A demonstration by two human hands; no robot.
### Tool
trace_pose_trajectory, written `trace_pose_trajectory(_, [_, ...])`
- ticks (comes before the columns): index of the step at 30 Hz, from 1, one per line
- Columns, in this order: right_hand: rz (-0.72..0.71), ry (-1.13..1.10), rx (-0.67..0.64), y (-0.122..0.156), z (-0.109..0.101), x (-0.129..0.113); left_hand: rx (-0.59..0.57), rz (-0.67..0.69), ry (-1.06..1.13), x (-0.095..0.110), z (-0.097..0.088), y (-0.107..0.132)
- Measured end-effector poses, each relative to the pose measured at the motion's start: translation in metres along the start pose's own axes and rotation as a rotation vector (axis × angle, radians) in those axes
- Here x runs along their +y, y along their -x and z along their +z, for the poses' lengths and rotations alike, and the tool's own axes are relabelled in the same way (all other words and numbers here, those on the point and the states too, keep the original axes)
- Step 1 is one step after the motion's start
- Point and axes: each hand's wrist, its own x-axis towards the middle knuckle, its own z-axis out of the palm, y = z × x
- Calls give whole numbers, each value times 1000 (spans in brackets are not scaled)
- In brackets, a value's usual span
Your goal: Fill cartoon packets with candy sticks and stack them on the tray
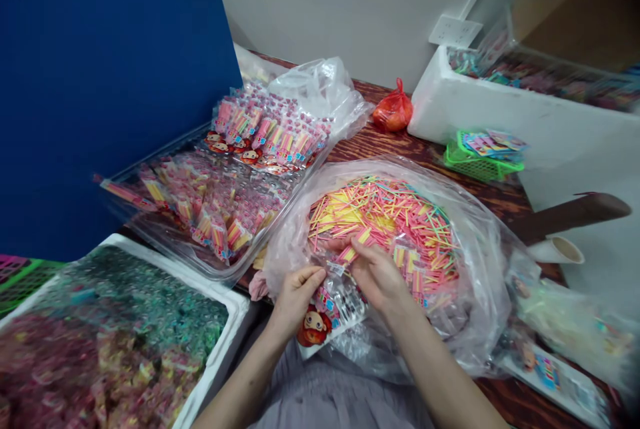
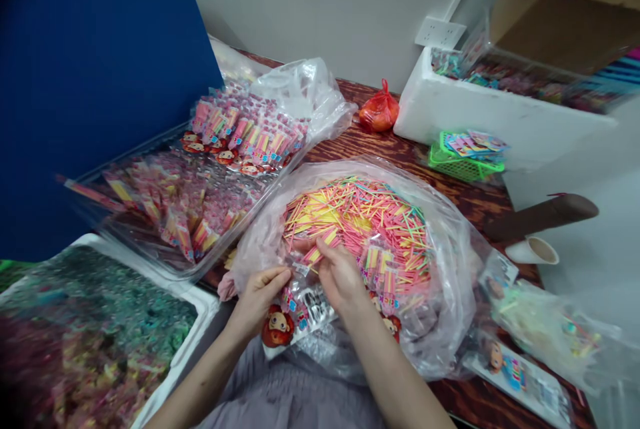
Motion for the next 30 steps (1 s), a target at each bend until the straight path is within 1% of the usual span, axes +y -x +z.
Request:
trace_pose_trajectory(2, [5,106,-18,6,-1,2,10,31,-22,-2,0,-1])
trace_pose_trajectory(5, [9,284,-123,17,3,-4,48,90,-36,-2,1,-3])
trace_pose_trajectory(6, [-10,332,-141,21,6,-7,57,99,-32,0,1,-3])
trace_pose_trajectory(8, [-124,407,-107,29,10,-12,66,98,-23,4,3,-5])
trace_pose_trajectory(10, [-294,491,-15,36,12,-16,64,95,-5,10,5,-6])
trace_pose_trajectory(11, [-377,566,16,39,12,-17,57,99,5,12,7,-6])
trace_pose_trajectory(13, [-497,763,13,43,9,-16,29,117,16,16,10,-7])
trace_pose_trajectory(15, [-559,931,-11,46,6,-12,-8,134,15,18,13,-7])
trace_pose_trajectory(16, [-582,976,1,47,5,-10,-20,135,13,19,15,-7])
trace_pose_trajectory(19, [-623,1014,55,49,2,-8,-39,124,5,21,22,-6])
trace_pose_trajectory(21, [-594,1012,24,51,-5,-12,-70,127,-22,24,27,-4])
trace_pose_trajectory(23, [-509,978,15,54,-21,-23,-118,163,-96,26,28,-2])
trace_pose_trajectory(24, [-441,958,42,56,-34,-29,-137,195,-166,25,27,-1])
trace_pose_trajectory(25, [-406,947,89,57,-50,-36,-149,236,-266,24,26,1])
trace_pose_trajectory(27, [-319,994,107,60,-90,-48,-146,331,-537,17,21,5])
trace_pose_trajectory(29, [-224,1112,113,60,-131,-54,-125,397,-831,6,17,11])
trace_pose_trajectory(30, [-229,1208,156,59,-148,-55,-114,412,-956,-1,15,14])
